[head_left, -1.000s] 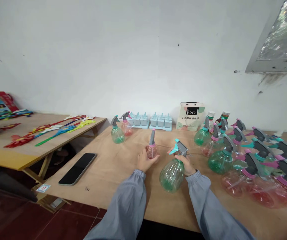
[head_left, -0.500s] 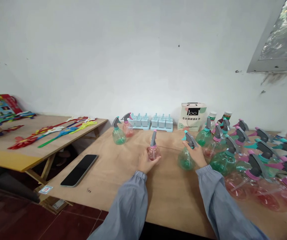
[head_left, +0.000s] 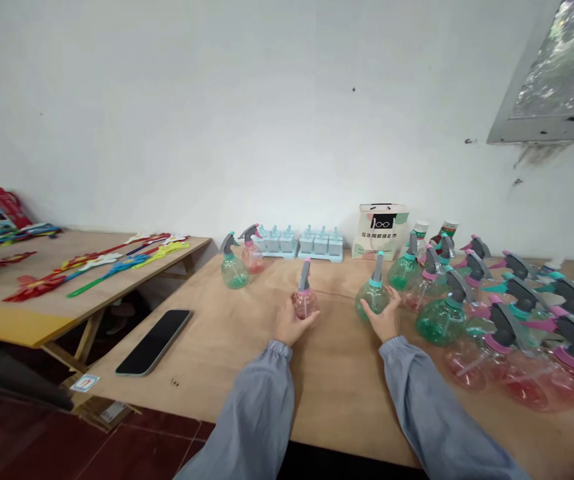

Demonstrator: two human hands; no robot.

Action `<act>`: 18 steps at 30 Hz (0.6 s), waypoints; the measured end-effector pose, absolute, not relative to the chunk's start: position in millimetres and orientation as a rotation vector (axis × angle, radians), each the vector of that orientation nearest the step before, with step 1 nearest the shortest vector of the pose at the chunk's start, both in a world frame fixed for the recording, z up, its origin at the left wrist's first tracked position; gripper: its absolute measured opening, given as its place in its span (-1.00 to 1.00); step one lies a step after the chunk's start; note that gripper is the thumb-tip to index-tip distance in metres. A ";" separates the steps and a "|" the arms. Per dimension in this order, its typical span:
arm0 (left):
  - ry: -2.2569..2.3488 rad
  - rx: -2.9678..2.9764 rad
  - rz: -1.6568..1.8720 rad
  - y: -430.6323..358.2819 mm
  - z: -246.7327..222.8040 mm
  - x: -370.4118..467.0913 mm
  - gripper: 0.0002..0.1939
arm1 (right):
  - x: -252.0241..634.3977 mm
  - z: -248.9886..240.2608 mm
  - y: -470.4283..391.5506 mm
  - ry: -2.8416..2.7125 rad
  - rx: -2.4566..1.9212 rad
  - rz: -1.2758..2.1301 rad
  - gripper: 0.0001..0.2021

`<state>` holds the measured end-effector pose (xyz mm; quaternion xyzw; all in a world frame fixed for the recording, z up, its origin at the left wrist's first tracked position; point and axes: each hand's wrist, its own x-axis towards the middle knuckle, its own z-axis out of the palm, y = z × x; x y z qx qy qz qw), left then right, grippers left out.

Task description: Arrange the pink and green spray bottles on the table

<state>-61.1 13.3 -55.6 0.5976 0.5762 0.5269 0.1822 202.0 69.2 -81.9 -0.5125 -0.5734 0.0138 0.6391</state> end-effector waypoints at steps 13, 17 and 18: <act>1.642 1.708 1.434 10.3 -54.8 -61.2 -0.24 | 208.3 -73.7 147.3 -1.344 -1.513 0.224 0.04; 1.668 1.710 1.414 8.6 -57.9 -60.1 -0.21 | 210.5 -68.0 164.5 -1.308 -1.537 0.270 0.02; 1.661 1.714 1.418 8.3 -58.8 -59.8 -0.21 | 211.1 -67.2 166.3 -1.297 -1.541 0.287 0.03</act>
